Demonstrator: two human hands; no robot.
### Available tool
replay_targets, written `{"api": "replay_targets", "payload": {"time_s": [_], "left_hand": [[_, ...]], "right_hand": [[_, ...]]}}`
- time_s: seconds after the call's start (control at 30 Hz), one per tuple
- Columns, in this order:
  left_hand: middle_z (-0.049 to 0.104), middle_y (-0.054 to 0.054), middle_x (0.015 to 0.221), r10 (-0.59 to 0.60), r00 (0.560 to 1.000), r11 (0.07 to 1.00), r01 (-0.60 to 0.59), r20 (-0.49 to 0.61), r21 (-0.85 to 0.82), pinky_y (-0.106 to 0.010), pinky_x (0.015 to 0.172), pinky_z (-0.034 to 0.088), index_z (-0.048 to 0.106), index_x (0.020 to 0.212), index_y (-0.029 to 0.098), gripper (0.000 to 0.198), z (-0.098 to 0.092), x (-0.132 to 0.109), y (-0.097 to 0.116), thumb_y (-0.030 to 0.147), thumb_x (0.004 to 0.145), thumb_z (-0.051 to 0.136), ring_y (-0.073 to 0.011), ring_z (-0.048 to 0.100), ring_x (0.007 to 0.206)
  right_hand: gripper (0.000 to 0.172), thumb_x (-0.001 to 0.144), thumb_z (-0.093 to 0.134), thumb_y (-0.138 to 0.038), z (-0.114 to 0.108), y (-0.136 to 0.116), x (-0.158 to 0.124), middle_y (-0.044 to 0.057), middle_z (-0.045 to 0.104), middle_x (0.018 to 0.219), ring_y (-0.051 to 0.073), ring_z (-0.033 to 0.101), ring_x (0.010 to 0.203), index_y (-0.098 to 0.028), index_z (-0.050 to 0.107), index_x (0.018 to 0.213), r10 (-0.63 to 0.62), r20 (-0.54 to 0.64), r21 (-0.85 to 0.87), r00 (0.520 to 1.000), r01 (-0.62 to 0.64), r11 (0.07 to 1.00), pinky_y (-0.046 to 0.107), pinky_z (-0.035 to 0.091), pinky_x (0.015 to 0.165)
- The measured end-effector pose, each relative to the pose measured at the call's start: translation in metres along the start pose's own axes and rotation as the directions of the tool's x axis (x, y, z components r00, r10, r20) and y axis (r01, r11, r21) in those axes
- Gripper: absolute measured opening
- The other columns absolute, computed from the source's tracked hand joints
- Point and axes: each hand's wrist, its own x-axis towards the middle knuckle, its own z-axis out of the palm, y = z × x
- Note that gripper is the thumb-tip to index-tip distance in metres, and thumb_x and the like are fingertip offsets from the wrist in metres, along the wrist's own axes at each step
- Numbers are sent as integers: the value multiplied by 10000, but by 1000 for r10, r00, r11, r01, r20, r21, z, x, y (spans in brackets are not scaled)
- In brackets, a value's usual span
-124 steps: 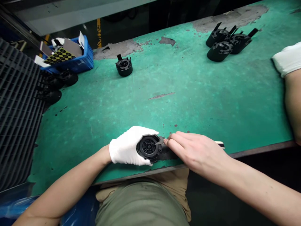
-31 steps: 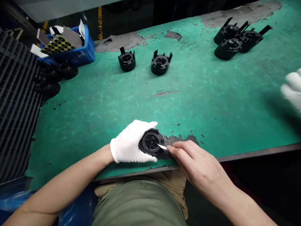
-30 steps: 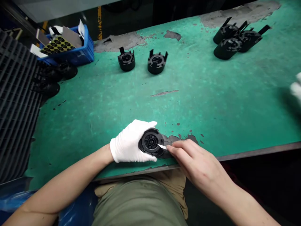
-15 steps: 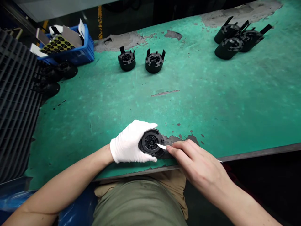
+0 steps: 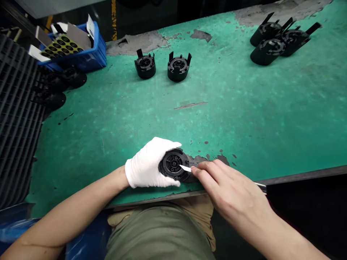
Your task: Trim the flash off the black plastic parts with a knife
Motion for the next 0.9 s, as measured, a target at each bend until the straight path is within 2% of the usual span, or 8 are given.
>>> {"api": "replay_targets", "payload": {"time_s": [0.1, 0.2, 0.33, 0.47, 0.53, 0.63, 0.73, 0.9], "left_hand": [[948, -168, 1347, -8, 1000, 1000, 8, -6, -5, -609, 1138, 759, 840, 1338, 275, 721, 1, 0, 0, 792, 890, 1067, -473, 933, 1264], [948, -183, 1373, 6, 1000, 1000, -6, -3, -3, -639, 1178, 755, 845, 1371, 267, 740, 2, -1, -3, 791, 894, 1060, -489, 935, 1287], [927, -236, 1525, 31, 999, 999, -31, -27, 12, -698, 1325, 707, 796, 1608, 220, 963, 6, -6, -9, 825, 905, 1057, -525, 899, 1462], [905, -265, 1608, 56, 998, 998, -56, -42, 2, -733, 1369, 687, 753, 1717, 210, 1086, 11, -9, -18, 869, 910, 1058, -542, 878, 1531], [886, -268, 1662, 73, 996, 997, -73, -43, -10, -733, 1378, 687, 733, 1765, 223, 1137, 11, -10, -23, 890, 904, 1062, -544, 868, 1557], [868, -266, 1711, 93, 996, 995, -94, -14, -33, -704, 1399, 682, 718, 1805, 229, 1169, 10, -10, -27, 888, 906, 1072, -540, 854, 1593], [865, -253, 1726, 83, 996, 996, -82, 11, -40, -668, 1414, 676, 715, 1818, 233, 1152, 7, -10, -27, 879, 929, 1062, -524, 845, 1618], [887, -241, 1690, 102, 995, 994, -102, 13, -40, -648, 1395, 691, 732, 1810, 246, 1121, 6, -9, -25, 816, 919, 1102, -517, 864, 1588]], "right_hand": [[450, 1184, 514, 39, 0, -1, -1, 109, 890, 1210, 279, 819, 979, -207, 735, 1490, 19, 14, -17, 1000, -19, 1000, 415, 652, 815], [415, 1158, 560, 30, 0, -4, -2, 139, 886, 1223, 302, 810, 987, -155, 747, 1478, 6, 30, -50, 1000, -4, 999, 450, 667, 859], [458, 1152, 556, 3, 2, -9, -3, 147, 889, 1241, 345, 827, 1038, -173, 781, 1510, 72, 56, -52, 996, -69, 996, 491, 672, 905], [471, 1181, 561, -8, 0, -5, -6, 115, 897, 1262, 309, 856, 1039, -237, 766, 1538, 99, 37, 55, 994, -101, 993, 431, 692, 854], [459, 1210, 590, -33, -2, 3, -9, 105, 908, 1295, 287, 888, 1042, -267, 751, 1570, 127, 4, 143, 992, -126, 982, 398, 712, 846], [450, 1226, 647, -74, -2, 22, -12, 78, 935, 1244, 277, 916, 945, -301, 746, 1602, 178, -44, 209, 983, -165, 964, 387, 722, 810], [352, 1249, 673, -122, 1, 42, -11, 59, 943, 1155, 259, 909, 847, -293, 748, 1547, 129, 29, 235, 991, -132, 963, 365, 693, 722], [215, 1264, 709, -205, 4, 68, 8, 37, 913, 1166, 228, 884, 870, -293, 777, 1448, -30, 114, 318, 993, -8, 948, 343, 629, 683]]}}
